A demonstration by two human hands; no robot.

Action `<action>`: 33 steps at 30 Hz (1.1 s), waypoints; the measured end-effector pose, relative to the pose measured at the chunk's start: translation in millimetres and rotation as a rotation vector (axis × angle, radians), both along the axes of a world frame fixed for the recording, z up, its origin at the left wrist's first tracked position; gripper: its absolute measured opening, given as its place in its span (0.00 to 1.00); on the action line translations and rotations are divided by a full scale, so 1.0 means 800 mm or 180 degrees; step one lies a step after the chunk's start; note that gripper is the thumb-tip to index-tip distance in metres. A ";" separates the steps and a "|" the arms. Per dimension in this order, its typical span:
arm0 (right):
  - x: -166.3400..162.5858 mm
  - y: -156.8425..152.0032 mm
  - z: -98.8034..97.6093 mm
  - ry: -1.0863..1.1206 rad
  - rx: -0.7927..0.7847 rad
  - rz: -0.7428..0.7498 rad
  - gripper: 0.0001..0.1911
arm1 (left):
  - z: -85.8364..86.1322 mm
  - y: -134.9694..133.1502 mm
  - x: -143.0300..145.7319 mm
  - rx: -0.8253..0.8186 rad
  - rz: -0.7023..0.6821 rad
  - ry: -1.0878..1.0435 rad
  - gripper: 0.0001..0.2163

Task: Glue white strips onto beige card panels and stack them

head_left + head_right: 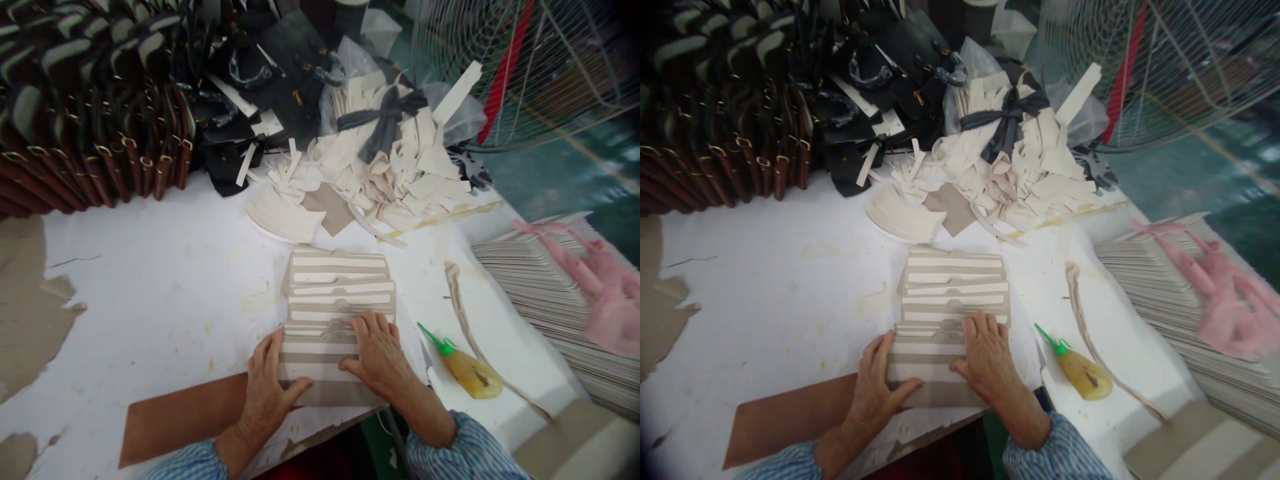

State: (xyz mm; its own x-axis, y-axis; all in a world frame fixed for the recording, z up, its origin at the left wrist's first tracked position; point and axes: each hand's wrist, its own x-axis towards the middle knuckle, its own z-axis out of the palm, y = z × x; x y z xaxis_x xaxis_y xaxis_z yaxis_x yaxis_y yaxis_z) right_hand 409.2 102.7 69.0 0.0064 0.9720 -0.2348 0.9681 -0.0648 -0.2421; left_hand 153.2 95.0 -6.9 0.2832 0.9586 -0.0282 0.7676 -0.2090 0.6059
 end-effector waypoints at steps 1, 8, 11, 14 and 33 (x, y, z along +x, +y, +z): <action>0.000 0.003 0.001 -0.0023 -0.0041 0.0000 0.28 | 0.000 0.000 0.000 0.0009 0.0003 -0.0021 0.47; -0.002 0.012 0.006 -0.0081 -0.0285 -0.0043 0.30 | -0.007 -0.006 -0.003 0.0108 -0.0033 -0.0184 0.44; -0.004 0.013 0.011 -0.0056 -0.0408 -0.0092 0.28 | -0.007 -0.009 -0.003 0.0166 -0.0036 -0.0220 0.43; -0.006 0.012 0.020 -0.0002 -0.0565 -0.0084 0.23 | -0.005 -0.011 -0.003 0.0240 -0.0031 -0.0259 0.42; -0.019 -0.018 0.091 0.0746 -0.1260 0.0719 0.05 | 0.027 -0.040 -0.032 0.0663 -0.0063 -0.0821 0.39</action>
